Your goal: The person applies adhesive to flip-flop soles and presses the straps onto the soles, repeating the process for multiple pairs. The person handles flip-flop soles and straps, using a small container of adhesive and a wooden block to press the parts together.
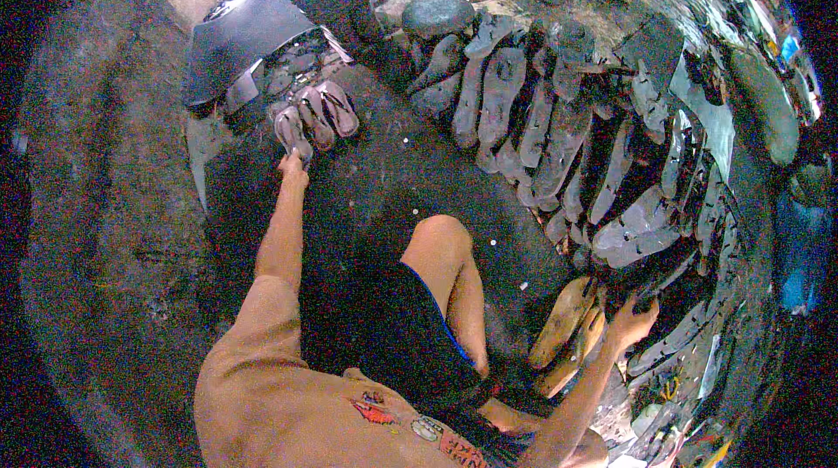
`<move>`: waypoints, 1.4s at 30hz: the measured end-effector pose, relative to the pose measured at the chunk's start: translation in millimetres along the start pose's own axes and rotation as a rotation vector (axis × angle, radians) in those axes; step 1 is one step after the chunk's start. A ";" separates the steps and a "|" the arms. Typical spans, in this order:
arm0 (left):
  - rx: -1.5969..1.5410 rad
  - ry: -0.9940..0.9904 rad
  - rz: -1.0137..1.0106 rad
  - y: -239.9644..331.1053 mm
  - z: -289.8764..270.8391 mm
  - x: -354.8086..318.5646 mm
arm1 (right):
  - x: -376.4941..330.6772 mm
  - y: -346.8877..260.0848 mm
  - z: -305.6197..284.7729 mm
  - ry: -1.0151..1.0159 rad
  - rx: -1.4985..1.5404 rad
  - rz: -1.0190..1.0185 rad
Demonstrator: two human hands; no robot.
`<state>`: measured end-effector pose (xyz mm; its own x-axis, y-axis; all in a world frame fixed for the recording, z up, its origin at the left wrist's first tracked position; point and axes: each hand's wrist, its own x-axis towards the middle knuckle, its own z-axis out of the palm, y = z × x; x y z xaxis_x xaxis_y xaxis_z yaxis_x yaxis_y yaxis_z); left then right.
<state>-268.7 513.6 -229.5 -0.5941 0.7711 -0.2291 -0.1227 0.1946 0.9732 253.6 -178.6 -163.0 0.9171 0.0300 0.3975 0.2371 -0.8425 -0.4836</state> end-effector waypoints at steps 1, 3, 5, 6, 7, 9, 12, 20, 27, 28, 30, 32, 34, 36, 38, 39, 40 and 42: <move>0.226 0.136 0.136 3.3 6.0 -1.4 | -1.7 10.9 -13.3 0.038 0.063 0.045; 0.500 0.162 0.537 -5.0 29.7 -56.5 | -15.3 29.9 -90.0 0.074 0.176 0.354; 0.340 -0.392 0.658 14.6 32.7 -203.4 | -66.7 17.4 -190.1 0.270 0.227 0.242; 0.164 -0.760 0.489 43.9 15.0 -266.2 | -88.6 1.4 -206.6 0.228 0.345 0.252; 0.080 -1.043 0.270 79.8 -3.4 -334.5 | -106.0 -21.4 -213.8 0.079 0.577 0.322; -0.139 -1.603 0.102 104.7 -32.4 -447.0 | -131.0 -65.6 -198.8 -0.337 1.191 0.508; -0.299 -1.851 -0.170 153.0 -84.7 -560.8 | -162.2 -113.1 -179.7 -0.579 1.647 0.564; -0.316 -2.223 0.807 176.1 -123.0 -612.3 | -105.9 -135.4 -293.4 -0.311 0.704 -0.277; -0.395 -2.149 0.671 171.8 -150.7 -636.6 | -127.2 -127.0 -293.0 -0.141 0.761 -0.330; -0.408 -2.182 0.655 166.3 -150.1 -633.6 | -129.6 -128.5 -293.5 -0.151 0.772 -0.304; -0.339 -2.225 0.732 161.7 -150.0 -628.2 | -126.5 -131.5 -299.4 -0.181 0.770 -0.292; -0.203 -2.253 0.917 170.7 -145.2 -625.4 | -113.2 -132.7 -305.6 -0.244 0.741 -0.340; -0.241 -2.258 0.963 164.9 -141.1 -630.7 | -107.7 -113.8 -304.3 -0.356 0.684 -0.428; -0.186 -2.346 1.001 158.3 -138.1 -629.6 | -119.4 -92.7 -281.2 -0.440 0.857 -0.374; 0.038 -2.263 0.880 136.8 -127.9 -620.6 | -132.8 -83.8 -252.8 -0.362 0.814 -0.172; 0.197 -2.143 0.756 125.2 -118.0 -611.9 | -139.4 -79.0 -232.9 -0.287 0.768 -0.010; 0.221 -2.094 0.327 119.2 -93.9 -603.8 | -142.3 -51.7 -206.0 -0.287 0.783 0.302; 0.169 -1.846 -0.426 115.6 -52.4 -593.9 | -173.8 -14.9 -149.3 -0.242 0.139 0.070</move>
<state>28.2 46.4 20.2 0.9356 0.2344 -0.2640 0.1247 0.4801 0.8683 42.8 -251.6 -108.5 0.9787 0.1155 0.1698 0.1966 -0.7657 -0.6124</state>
